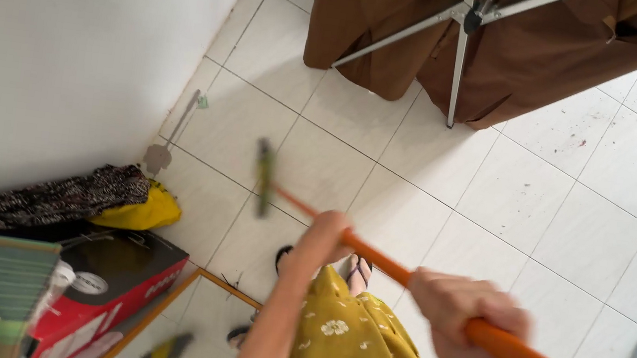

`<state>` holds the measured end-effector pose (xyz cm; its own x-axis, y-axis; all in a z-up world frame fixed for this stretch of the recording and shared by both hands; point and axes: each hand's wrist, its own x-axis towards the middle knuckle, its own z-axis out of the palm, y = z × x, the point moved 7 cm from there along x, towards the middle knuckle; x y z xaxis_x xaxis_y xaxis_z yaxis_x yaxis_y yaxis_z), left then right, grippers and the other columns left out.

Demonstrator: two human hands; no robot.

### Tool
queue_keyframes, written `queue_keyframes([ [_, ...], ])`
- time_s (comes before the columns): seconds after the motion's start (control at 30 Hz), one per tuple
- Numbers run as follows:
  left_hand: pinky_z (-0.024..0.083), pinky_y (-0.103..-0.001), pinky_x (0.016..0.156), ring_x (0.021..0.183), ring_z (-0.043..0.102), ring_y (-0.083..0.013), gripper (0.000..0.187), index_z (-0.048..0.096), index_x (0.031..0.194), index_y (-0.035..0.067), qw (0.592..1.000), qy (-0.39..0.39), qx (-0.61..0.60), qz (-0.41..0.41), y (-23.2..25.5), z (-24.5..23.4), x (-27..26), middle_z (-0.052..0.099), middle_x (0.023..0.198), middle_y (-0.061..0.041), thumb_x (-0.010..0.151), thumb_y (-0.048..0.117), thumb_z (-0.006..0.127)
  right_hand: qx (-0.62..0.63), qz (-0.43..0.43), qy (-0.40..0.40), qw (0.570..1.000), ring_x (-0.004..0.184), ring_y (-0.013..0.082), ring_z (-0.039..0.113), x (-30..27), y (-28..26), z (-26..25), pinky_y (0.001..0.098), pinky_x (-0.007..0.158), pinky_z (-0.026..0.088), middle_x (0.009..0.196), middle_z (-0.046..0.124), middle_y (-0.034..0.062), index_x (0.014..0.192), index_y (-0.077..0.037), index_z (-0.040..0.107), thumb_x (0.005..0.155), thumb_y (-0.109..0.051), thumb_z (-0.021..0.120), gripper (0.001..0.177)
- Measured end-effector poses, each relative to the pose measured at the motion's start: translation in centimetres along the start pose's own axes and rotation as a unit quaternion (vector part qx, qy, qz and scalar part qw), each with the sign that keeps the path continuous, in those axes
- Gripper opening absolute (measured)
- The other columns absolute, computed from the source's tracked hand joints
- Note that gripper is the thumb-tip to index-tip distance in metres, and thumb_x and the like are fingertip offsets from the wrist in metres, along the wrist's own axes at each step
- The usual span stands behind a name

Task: The person sweeps a tiled floor with a broom, moving debris toward a doorway. They navigate around furniture, water jugs, and a clothes rack while sweeping different sections of the room.

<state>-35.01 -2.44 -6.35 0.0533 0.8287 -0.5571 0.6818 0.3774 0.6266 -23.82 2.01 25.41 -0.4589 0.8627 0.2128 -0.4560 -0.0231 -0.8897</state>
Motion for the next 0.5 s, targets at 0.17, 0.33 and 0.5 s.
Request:
queue_keyframes([
  [0.17,0.047,-0.041,0.058,0.058,0.057,-0.0197,0.012,0.057,0.056,0.017,0.998,0.056,0.024,0.011,-20.3,3.4,-2.1,0.059,0.055,0.0,0.064,0.011,0.064,0.032,0.133,-0.087,0.987,0.062,0.0217,0.04,-4.3,12.1,3.9,0.0405,0.076,0.038,0.063,0.046,0.0048,0.063,-0.011,0.045,0.104,-0.036,0.036,0.049],
  [0.33,0.04,-0.039,0.057,0.058,0.056,-0.0174,0.01,0.052,0.055,0.022,0.972,0.06,-0.042,0.223,-16.7,1.2,2.8,0.06,0.055,0.001,0.053,0.02,0.061,-0.078,0.056,-0.097,0.991,0.062,0.0223,0.035,0.1,10.5,8.5,0.0381,0.07,0.035,0.067,0.042,0.0039,0.072,-0.01,0.041,0.11,-0.048,0.036,0.053],
  [0.5,0.039,-0.035,0.058,0.056,0.051,-0.014,0.026,0.052,0.053,0.011,0.96,-0.117,-0.069,0.244,0.8,-5.2,5.9,0.059,0.053,-0.003,0.078,0.009,0.061,-0.217,-0.099,-0.007,0.971,0.05,0.018,0.03,4.0,3.7,8.2,0.0329,0.053,0.032,0.058,0.034,0.0014,0.068,-0.009,0.042,0.103,-0.023,0.044,0.038],
])
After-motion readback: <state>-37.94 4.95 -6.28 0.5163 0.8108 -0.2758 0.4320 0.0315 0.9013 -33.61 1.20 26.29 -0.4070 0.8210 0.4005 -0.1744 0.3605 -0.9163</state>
